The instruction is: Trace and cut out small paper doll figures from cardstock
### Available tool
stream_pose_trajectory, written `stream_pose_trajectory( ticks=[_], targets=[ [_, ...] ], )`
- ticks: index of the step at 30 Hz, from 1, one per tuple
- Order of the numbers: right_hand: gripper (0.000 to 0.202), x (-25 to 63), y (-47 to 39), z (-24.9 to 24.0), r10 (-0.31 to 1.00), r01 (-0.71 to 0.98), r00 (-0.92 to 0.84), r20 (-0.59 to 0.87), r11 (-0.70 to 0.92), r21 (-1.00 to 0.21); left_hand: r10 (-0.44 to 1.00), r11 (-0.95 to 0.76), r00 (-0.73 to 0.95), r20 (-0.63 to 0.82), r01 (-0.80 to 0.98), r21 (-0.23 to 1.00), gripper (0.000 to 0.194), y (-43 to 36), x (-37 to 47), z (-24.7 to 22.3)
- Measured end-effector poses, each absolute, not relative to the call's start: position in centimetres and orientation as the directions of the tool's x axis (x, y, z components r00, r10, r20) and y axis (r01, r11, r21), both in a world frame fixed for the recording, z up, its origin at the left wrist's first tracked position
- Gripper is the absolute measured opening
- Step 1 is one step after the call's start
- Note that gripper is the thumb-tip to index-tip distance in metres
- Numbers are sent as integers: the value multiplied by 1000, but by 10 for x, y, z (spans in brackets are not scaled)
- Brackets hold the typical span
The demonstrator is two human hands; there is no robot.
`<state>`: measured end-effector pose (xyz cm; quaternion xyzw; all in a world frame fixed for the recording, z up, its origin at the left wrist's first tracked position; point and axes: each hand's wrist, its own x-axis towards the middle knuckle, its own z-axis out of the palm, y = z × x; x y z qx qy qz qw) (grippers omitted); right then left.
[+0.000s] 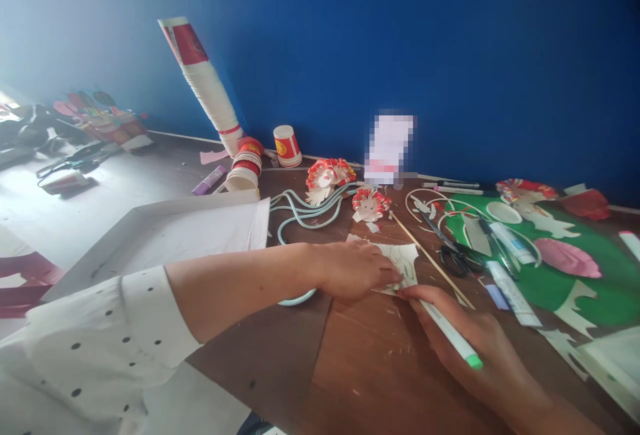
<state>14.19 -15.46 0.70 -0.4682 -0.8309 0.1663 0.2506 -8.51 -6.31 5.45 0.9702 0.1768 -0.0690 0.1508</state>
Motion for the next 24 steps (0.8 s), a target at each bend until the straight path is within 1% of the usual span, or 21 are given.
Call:
stream_pose_trajectory(
  ticks=[2, 4, 9, 12, 15, 19, 22, 24],
  targets=[
    [23, 142, -155, 6, 876, 691, -413, 250, 480, -541, 333, -884, 924, -190, 376, 277, 50, -63, -85, 53],
    [22, 142, -156, 6, 884, 684, -400, 243, 464, -562, 345, -879, 921, -182, 385, 282, 45, -63, -84, 52],
    [20, 141, -157, 8, 887, 675, -402, 226, 454, -581, 368, -872, 910, -192, 410, 269, 39, -61, -83, 55],
    [21, 141, -157, 8, 884, 647, -383, 267, 463, -606, 370, -873, 903, -219, 419, 251, 39, -61, -83, 58],
    [23, 141, -158, 6, 890, 612, -319, 326, 456, -646, 378, -868, 895, -237, 431, 245, 43, -60, -84, 58],
    [29, 141, -158, 6, 856, 584, -276, 438, 511, -631, 399, -854, 894, -203, 443, 273, 43, -60, -85, 56],
    [33, 140, -156, 7, 842, 550, -306, 445, 538, -639, 409, -847, 892, -194, 450, 283, 42, -59, -86, 55],
    [31, 139, -154, 8, 838, 560, -304, 452, 541, -627, 404, -849, 890, -210, 450, 275, 46, -59, -85, 56]
  ],
)
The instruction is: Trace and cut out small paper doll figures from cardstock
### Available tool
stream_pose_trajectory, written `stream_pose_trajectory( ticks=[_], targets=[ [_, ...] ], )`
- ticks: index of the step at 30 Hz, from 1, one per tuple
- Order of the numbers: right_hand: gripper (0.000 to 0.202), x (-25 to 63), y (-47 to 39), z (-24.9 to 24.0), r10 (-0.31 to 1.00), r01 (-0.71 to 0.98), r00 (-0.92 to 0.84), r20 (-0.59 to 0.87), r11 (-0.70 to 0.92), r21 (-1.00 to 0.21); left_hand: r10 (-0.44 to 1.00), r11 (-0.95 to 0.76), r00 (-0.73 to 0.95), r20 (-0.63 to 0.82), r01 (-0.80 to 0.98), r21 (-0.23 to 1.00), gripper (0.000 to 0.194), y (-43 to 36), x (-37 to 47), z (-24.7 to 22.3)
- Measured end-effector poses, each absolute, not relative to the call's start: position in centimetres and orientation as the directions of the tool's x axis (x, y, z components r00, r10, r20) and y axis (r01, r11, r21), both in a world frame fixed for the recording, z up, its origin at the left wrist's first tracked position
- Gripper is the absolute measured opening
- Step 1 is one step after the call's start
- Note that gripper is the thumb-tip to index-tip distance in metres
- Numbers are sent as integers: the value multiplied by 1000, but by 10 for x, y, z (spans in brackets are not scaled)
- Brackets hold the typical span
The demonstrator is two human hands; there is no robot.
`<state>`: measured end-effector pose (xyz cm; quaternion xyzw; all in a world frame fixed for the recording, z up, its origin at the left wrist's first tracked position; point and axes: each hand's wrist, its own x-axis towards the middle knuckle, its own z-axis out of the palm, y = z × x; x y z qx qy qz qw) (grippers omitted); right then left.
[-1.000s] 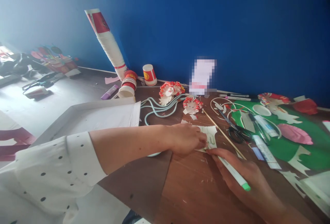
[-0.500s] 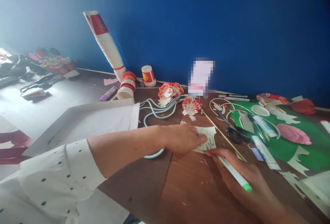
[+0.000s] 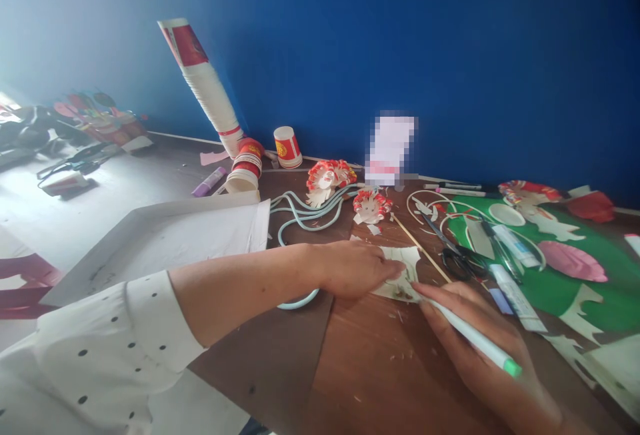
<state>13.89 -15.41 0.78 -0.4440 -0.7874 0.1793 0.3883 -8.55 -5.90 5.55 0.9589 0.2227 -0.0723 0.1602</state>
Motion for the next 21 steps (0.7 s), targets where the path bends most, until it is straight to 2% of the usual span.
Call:
stream_pose_trajectory(
  ticks=[4, 7, 11, 21],
  targets=[
    [15, 138, -153, 8, 850, 667, -245, 467, 497, -556, 391, -859, 885, -252, 449, 245, 58, -59, -84, 59],
    [14, 139, -153, 8, 883, 723, -216, 416, 431, -540, 400, -854, 877, -266, 462, 238, 61, -60, -83, 62],
    [13, 136, -154, 10, 871, 725, -225, 436, 449, -523, 400, -854, 863, -308, 473, 215, 70, -61, -81, 65],
    [9, 135, -154, 11, 851, 704, -258, 457, 490, -514, 398, -858, 853, -337, 476, 193, 77, -62, -81, 66]
  ],
)
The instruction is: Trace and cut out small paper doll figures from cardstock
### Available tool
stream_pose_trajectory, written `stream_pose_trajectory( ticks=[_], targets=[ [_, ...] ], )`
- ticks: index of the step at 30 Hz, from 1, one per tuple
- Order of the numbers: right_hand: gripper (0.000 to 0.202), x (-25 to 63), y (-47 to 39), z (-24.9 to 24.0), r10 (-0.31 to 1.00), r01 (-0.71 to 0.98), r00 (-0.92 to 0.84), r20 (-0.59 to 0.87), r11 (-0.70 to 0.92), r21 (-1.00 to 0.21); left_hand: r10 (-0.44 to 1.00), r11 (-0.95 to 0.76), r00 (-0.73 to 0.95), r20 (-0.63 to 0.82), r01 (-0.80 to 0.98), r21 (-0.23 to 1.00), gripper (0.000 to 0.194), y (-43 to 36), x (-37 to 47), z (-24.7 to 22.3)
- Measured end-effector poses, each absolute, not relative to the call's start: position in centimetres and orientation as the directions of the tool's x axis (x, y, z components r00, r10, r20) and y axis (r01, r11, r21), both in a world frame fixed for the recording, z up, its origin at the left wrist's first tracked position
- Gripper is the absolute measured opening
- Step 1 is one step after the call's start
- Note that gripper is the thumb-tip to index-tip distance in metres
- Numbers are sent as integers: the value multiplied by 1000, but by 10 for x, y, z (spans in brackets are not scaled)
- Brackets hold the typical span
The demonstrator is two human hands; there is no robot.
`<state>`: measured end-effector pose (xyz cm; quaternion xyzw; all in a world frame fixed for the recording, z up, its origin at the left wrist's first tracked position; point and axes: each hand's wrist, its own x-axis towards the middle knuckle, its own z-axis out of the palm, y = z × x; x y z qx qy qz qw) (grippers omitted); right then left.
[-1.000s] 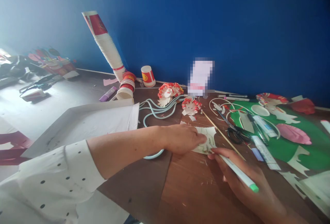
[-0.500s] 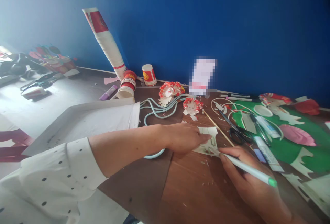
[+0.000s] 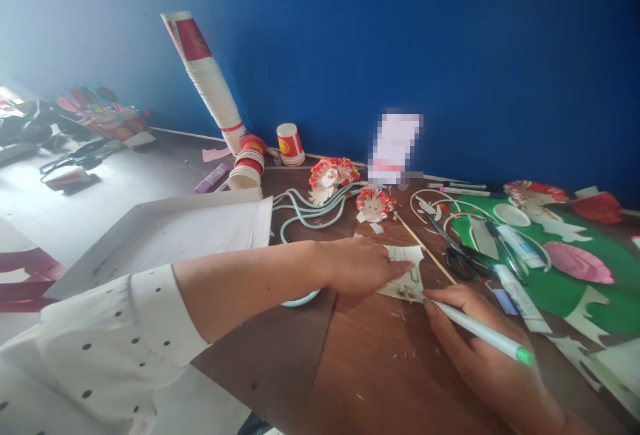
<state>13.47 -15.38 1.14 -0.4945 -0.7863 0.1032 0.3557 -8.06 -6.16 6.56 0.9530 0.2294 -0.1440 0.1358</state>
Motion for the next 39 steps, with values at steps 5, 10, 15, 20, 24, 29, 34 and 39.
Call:
stream_pose_trajectory(
  ticks=[5, 10, 15, 20, 24, 29, 34, 39],
  targets=[
    [9, 133, -153, 10, 862, 697, -267, 431, 482, -531, 397, -859, 858, -326, 472, 197, 75, -61, -80, 66],
    [9, 131, -153, 10, 868, 703, -267, 419, 473, -531, 407, -852, 862, -304, 477, 213, 70, -61, -81, 65],
    [9, 131, -151, 9, 868, 701, -283, 408, 477, -530, 400, -858, 868, -293, 467, 213, 69, -62, -81, 66],
    [10, 131, -150, 4, 869, 705, -281, 407, 475, -527, 402, -852, 858, -319, 478, 212, 68, -62, -81, 68],
    [11, 132, -150, -1, 873, 711, -291, 391, 471, -522, 398, -849, 860, -320, 478, 226, 64, -62, -81, 68],
    [11, 133, -149, -3, 874, 719, -297, 384, 470, -512, 397, -850, 861, -318, 476, 226, 66, -61, -81, 67],
    [12, 131, -149, -2, 881, 726, -283, 379, 455, -516, 396, -854, 871, -292, 466, 233, 68, -61, -82, 66],
    [12, 129, -148, 0, 890, 718, -264, 372, 439, -541, 397, -854, 875, -278, 463, 238, 65, -60, -82, 64]
  ],
)
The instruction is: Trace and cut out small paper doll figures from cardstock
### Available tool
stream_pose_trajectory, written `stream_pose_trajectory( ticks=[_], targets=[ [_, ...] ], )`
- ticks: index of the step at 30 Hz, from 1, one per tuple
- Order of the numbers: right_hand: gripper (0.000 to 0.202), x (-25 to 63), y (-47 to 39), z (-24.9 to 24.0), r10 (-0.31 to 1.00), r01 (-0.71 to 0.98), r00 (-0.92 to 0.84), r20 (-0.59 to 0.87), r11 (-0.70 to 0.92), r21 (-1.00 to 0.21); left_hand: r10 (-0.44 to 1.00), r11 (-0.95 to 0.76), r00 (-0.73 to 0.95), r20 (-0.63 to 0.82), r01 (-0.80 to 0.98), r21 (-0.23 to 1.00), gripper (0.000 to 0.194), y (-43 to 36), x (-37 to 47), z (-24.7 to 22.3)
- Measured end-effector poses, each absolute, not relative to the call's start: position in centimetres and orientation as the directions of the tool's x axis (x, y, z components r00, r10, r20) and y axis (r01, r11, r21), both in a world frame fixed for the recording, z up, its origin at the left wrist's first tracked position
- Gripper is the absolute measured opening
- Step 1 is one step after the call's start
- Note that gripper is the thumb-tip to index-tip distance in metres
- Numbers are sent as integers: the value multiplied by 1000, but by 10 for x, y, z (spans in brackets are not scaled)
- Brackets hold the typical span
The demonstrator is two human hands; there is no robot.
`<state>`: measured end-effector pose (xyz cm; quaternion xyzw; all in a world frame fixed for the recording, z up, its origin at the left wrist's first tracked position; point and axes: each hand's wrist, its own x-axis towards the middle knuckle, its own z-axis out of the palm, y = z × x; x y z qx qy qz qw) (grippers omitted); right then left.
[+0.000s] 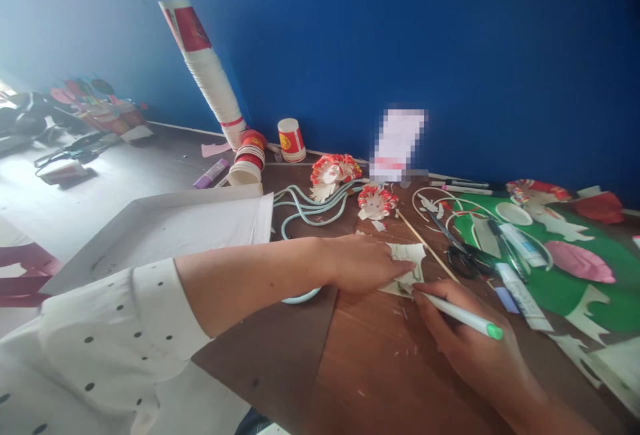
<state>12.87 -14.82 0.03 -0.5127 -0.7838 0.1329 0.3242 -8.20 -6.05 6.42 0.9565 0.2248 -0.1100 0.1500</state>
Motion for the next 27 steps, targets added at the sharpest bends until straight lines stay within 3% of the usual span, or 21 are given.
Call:
stream_pose_trajectory(
  ticks=[17, 27],
  targets=[
    [12, 124, -146, 0, 900, 705, -274, 339, 427, -566, 392, -862, 877, -278, 456, 223, 67, -60, -83, 62],
    [13, 118, -146, 7, 885, 671, -273, 376, 456, -585, 400, -850, 889, -222, 451, 275, 58, -59, -83, 59]
  ],
)
